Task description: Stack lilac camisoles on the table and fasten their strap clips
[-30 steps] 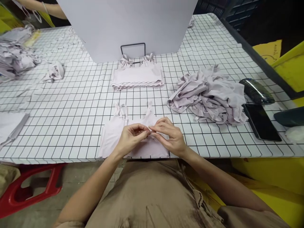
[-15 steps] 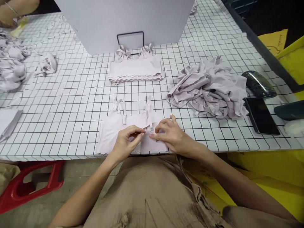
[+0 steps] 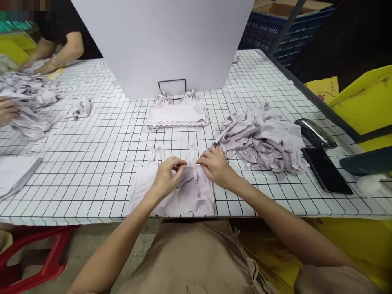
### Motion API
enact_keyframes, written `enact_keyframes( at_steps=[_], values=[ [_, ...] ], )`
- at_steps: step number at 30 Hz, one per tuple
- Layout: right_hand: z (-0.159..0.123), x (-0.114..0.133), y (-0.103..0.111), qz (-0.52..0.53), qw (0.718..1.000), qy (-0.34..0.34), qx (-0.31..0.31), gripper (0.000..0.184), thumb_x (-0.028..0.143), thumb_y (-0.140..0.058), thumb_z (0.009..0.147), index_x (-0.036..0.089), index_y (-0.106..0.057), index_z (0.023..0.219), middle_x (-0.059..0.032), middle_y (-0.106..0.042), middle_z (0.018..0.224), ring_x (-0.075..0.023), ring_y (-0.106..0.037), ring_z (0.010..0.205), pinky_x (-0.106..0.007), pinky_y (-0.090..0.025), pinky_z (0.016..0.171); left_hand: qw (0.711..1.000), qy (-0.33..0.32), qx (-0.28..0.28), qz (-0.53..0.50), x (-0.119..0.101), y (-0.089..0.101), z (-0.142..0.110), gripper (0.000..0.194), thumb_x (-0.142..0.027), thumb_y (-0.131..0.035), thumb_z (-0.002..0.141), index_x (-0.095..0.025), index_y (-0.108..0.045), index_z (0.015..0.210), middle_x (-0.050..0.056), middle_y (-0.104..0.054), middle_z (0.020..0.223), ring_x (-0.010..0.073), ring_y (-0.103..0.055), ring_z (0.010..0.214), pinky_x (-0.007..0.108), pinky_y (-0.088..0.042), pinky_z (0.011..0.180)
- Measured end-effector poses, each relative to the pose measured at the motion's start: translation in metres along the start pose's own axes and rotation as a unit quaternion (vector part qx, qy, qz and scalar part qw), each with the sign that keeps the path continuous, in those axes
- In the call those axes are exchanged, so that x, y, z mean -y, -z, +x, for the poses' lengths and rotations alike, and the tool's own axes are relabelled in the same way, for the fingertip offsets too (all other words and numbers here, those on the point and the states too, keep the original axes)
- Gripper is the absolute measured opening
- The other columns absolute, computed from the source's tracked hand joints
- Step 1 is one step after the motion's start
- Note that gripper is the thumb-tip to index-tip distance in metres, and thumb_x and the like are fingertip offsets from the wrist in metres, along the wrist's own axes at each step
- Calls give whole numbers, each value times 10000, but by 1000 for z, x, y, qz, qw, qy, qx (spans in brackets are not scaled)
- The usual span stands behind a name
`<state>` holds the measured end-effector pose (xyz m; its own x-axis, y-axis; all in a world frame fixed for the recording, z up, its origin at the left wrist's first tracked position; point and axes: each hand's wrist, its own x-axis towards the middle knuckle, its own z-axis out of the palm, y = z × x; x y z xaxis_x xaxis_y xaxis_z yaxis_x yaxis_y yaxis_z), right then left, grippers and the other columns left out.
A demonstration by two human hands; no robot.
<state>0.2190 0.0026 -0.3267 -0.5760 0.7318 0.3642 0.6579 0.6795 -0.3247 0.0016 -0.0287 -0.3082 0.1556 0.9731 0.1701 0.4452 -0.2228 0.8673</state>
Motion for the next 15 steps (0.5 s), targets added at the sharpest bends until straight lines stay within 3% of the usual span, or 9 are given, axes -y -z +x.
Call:
enact_keyframes(
  at_steps=[3,6,10,15],
  values=[
    [8,3,-9,-18,998,-56,-21,172,205,-571,959,158,-719,884,-78,-680,864,-254,-509,902,-509,-349,912,987,124,53,-88,3,-8,18,144,-241,-622,874,-161,-735,835,59,-720,774,140,-660,640,247,-538,610],
    [9,11,-11,20,997,-60,-38,212,192,-530,973,151,-716,879,-85,-676,835,-247,-517,875,-468,-407,868,945,235,134,-182,4,-15,30,308,-370,-618,907,-129,-693,731,48,-676,629,93,-574,453,193,-437,436],
    [0,16,-4,141,984,-95,-56,237,177,-484,968,135,-709,910,-93,-670,812,-215,-568,789,-368,-484,732,935,261,150,-185,6,-21,39,336,-421,-706,849,-121,-682,701,23,-627,545,68,-483,374,174,-301,349],
    [-10,12,6,327,911,-252,8,170,254,-553,913,166,-697,921,-59,-694,814,-177,-655,674,-320,-541,627,937,275,176,-122,3,-25,46,317,-439,-725,829,-136,-700,740,6,-609,501,76,-421,361,200,-260,363]
  ],
)
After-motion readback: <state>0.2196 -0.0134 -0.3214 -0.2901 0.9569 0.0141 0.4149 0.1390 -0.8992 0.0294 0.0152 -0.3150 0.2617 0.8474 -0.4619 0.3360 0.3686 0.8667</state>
